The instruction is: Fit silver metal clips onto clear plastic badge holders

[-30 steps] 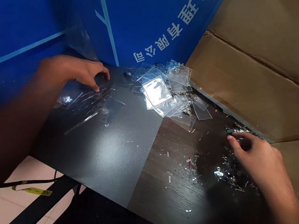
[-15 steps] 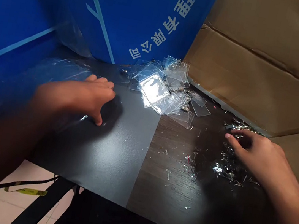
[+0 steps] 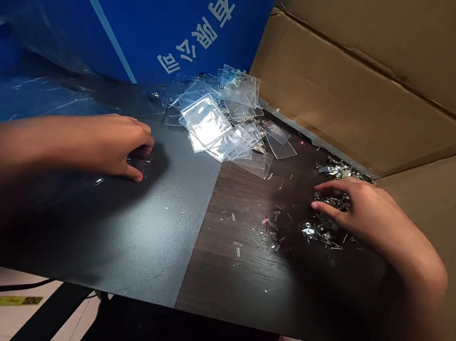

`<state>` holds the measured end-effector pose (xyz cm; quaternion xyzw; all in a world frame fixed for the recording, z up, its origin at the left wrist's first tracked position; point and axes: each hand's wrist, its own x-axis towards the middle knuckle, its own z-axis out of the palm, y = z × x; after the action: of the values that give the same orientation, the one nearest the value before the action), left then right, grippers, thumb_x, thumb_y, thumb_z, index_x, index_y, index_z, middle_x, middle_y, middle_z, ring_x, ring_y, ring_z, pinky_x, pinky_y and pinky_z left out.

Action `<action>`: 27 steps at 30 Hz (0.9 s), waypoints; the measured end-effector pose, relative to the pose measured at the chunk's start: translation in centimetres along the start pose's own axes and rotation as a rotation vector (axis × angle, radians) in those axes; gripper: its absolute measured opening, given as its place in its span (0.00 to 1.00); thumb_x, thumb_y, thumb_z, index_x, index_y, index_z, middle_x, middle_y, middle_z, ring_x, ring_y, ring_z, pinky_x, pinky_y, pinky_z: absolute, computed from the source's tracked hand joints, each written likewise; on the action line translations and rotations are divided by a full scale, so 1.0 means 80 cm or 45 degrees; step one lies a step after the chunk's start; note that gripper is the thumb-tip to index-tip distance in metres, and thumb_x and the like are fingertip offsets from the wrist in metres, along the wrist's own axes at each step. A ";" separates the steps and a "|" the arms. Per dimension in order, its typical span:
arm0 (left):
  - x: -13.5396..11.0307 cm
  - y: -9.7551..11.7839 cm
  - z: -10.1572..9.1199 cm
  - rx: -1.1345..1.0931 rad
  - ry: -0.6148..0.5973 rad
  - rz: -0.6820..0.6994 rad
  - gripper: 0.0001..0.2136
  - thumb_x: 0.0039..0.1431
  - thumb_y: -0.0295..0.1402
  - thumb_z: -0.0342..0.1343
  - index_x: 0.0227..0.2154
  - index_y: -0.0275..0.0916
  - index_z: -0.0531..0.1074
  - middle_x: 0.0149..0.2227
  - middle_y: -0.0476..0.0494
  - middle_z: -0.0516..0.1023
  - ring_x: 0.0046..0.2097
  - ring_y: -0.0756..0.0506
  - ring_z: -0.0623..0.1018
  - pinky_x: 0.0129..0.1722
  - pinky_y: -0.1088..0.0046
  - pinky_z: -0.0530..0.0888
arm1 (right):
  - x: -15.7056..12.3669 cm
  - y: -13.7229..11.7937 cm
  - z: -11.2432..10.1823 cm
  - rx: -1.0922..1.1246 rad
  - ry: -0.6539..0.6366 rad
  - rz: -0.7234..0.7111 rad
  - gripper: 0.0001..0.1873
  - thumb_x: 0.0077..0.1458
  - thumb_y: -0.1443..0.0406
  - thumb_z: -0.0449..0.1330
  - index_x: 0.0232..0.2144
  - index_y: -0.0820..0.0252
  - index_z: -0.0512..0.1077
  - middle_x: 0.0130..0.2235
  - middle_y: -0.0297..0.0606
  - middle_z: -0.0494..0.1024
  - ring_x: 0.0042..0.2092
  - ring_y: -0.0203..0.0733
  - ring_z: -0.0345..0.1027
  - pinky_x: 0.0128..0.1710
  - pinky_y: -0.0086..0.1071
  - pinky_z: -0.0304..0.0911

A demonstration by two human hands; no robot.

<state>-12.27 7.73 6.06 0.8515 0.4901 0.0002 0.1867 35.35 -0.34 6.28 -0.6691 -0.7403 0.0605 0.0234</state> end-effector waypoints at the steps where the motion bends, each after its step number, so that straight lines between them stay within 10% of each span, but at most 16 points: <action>1: -0.001 0.014 -0.004 0.074 -0.054 0.017 0.06 0.61 0.33 0.71 0.35 0.38 0.80 0.36 0.46 0.79 0.37 0.45 0.72 0.39 0.70 0.63 | 0.000 0.004 -0.002 0.003 -0.005 -0.039 0.15 0.59 0.56 0.69 0.45 0.56 0.86 0.48 0.49 0.89 0.47 0.61 0.83 0.46 0.48 0.73; 10: 0.020 0.069 0.008 -0.437 -0.176 0.241 0.12 0.67 0.42 0.65 0.44 0.40 0.74 0.38 0.46 0.78 0.37 0.46 0.74 0.37 0.72 0.69 | -0.017 -0.002 -0.002 0.054 -0.423 -0.070 0.13 0.44 0.62 0.79 0.32 0.52 0.80 0.28 0.33 0.81 0.27 0.42 0.71 0.29 0.37 0.60; 20: 0.024 0.097 0.052 -0.897 -0.143 0.191 0.27 0.71 0.45 0.60 0.67 0.40 0.64 0.36 0.49 0.72 0.36 0.47 0.70 0.37 0.70 0.69 | -0.016 -0.023 0.010 -0.048 -0.533 -0.004 0.07 0.50 0.67 0.70 0.32 0.52 0.78 0.30 0.30 0.81 0.30 0.40 0.70 0.31 0.36 0.58; 27: 0.023 0.112 0.065 -1.424 -0.042 0.127 0.17 0.65 0.34 0.65 0.54 0.38 0.72 0.38 0.48 0.73 0.37 0.49 0.70 0.38 0.73 0.67 | -0.016 -0.026 0.019 -0.131 -0.446 -0.016 0.10 0.50 0.64 0.74 0.30 0.52 0.75 0.28 0.32 0.79 0.29 0.42 0.68 0.30 0.36 0.54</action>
<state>-2.90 3.61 3.70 0.6448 0.3714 0.2556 0.6172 33.26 -1.88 5.04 -0.6442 -0.7392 0.1379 -0.1398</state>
